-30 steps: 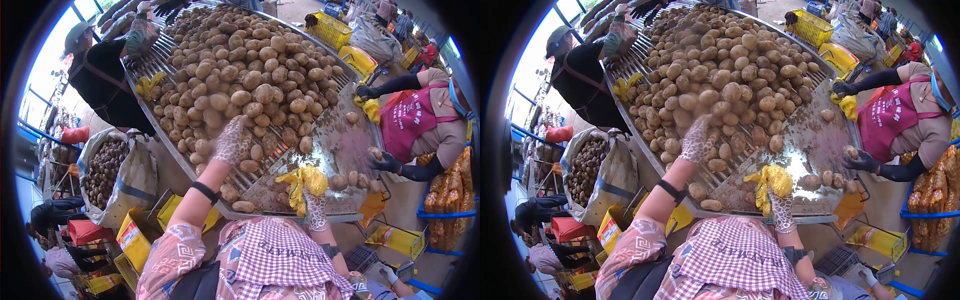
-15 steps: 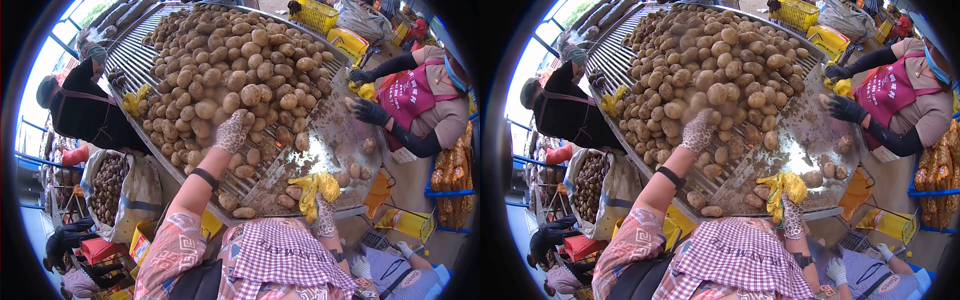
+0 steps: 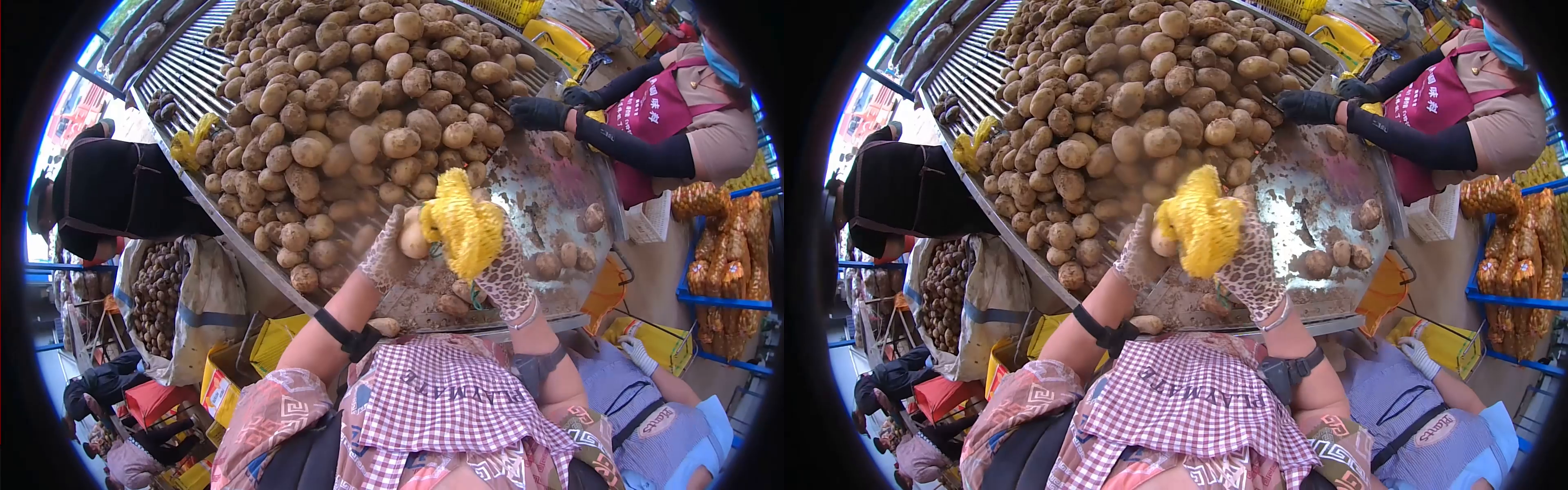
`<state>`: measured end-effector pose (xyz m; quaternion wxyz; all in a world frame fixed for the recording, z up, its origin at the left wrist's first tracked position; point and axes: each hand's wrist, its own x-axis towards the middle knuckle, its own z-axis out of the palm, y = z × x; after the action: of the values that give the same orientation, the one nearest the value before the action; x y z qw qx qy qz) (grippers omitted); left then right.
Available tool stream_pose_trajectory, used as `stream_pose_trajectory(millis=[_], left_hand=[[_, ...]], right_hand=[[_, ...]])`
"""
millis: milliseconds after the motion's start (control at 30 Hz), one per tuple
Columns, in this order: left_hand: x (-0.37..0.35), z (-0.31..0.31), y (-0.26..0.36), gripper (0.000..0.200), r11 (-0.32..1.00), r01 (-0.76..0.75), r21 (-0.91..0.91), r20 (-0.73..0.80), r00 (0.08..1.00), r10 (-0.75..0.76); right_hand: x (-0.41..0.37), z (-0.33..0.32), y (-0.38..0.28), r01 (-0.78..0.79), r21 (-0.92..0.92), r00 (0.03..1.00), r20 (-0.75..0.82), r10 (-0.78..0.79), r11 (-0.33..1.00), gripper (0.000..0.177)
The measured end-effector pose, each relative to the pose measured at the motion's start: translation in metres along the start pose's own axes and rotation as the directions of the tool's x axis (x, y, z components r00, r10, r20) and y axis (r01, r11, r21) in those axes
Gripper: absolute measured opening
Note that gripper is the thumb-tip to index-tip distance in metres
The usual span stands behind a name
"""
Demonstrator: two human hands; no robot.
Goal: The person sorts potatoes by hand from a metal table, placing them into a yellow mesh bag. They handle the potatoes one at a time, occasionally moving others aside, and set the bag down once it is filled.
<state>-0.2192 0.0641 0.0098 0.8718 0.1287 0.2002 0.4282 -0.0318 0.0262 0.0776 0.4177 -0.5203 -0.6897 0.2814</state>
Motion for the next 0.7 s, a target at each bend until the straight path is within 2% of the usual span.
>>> stream_pose_trajectory(millis=[33,67,100,133,167,200,233,267,333,367,400,467,500,533,567,600,667,700], left_hand=[[-0.001,-0.022,-0.011,0.056,0.991,0.126,-0.047,-0.041,0.991,-0.128],[-0.008,-0.021,-0.018,0.055,0.997,0.074,0.021,0.117,0.990,-0.076],[-0.020,-0.005,-0.021,0.052,0.989,0.116,-0.097,0.056,0.992,-0.111],[-0.029,0.010,-0.021,0.049,0.965,0.142,-0.221,-0.002,0.989,-0.147],[-0.030,-0.028,-0.022,0.044,0.884,0.211,-0.417,0.019,0.974,-0.224],[-0.042,-0.004,-0.006,0.043,0.906,0.259,-0.334,0.174,0.962,-0.211],[-0.047,-0.014,-0.002,0.043,0.939,0.183,-0.291,0.047,0.983,-0.178],[-0.051,-0.023,0.001,0.044,0.965,0.108,-0.238,-0.082,0.988,-0.130],[-0.057,-0.025,0.002,0.044,0.948,0.075,-0.308,-0.166,0.977,-0.132],[-0.062,-0.025,0.002,0.045,0.930,0.055,-0.362,-0.233,0.961,-0.148],[-0.069,-0.024,-0.001,0.045,0.941,0.078,-0.330,-0.197,0.969,-0.149],[-0.094,-0.024,0.002,0.045,0.922,0.160,-0.351,-0.048,0.981,-0.189],[-0.107,-0.017,0.009,0.043,0.974,0.050,-0.220,-0.241,0.965,-0.104],[-0.129,-0.054,0.018,0.046,0.985,0.076,-0.152,0.084,0.994,-0.064],[-0.154,-0.053,0.021,0.051,0.988,-0.081,-0.131,-0.062,0.995,0.074],[-0.185,-0.059,0.031,0.056,0.981,-0.149,-0.123,-0.145,0.981,0.131],[-0.243,-0.083,0.040,0.054,0.938,-0.346,0.035,-0.349,0.875,0.336],[-0.270,-0.097,0.042,0.049,0.928,-0.361,0.089,-0.435,0.824,0.362]], right_hand=[[0.003,0.010,-0.005,0.103,0.023,0.994,0.041,-0.104,0.994,0.048],[0.006,0.017,-0.007,0.207,0.054,0.974,0.080,-0.211,0.977,0.050],[0.001,0.019,-0.003,0.221,0.077,0.971,0.079,-0.227,0.972,0.054],[-0.010,0.020,0.012,0.147,0.078,0.986,0.070,-0.152,0.986,0.051],[-0.019,0.020,0.029,-0.175,0.209,0.983,0.095,0.159,0.962,0.047],[-0.032,0.023,0.049,-0.485,0.318,0.874,0.157,0.459,0.814,0.044],[-0.047,0.036,0.078,-0.632,0.331,0.755,0.059,0.653,0.701,0.037],[-0.047,0.036,0.073,-0.637,0.323,0.754,0.076,0.652,0.700,0.037],[-0.047,0.038,0.052,-0.409,0.306,0.913,0.132,0.387,0.860,0.042],[-0.051,0.056,0.056,-0.141,0.086,0.981,0.145,0.127,0.986,0.050],[-0.030,0.063,0.019,0.174,0.164,0.974,0.115,-0.194,0.971,0.057],[-0.026,0.068,0.005,0.303,0.130,0.867,0.374,-0.330,0.944,0.055],[-0.032,0.077,0.013,-0.061,0.368,0.890,0.441,-0.116,0.928,0.051],[-0.034,0.072,0.024,0.032,0.217,0.884,0.450,-0.129,0.976,0.051],[-0.039,0.068,0.031,-0.224,0.309,0.895,0.440,0.070,0.924,0.051],[-0.047,0.065,0.042,-0.458,0.389,0.851,0.453,0.267,0.799,0.052],[-0.080,0.059,0.105,-0.351,0.155,0.918,0.253,0.306,0.924,0.054],[-0.087,0.050,0.110,-0.383,0.125,0.915,0.184,0.358,0.915,0.054]])
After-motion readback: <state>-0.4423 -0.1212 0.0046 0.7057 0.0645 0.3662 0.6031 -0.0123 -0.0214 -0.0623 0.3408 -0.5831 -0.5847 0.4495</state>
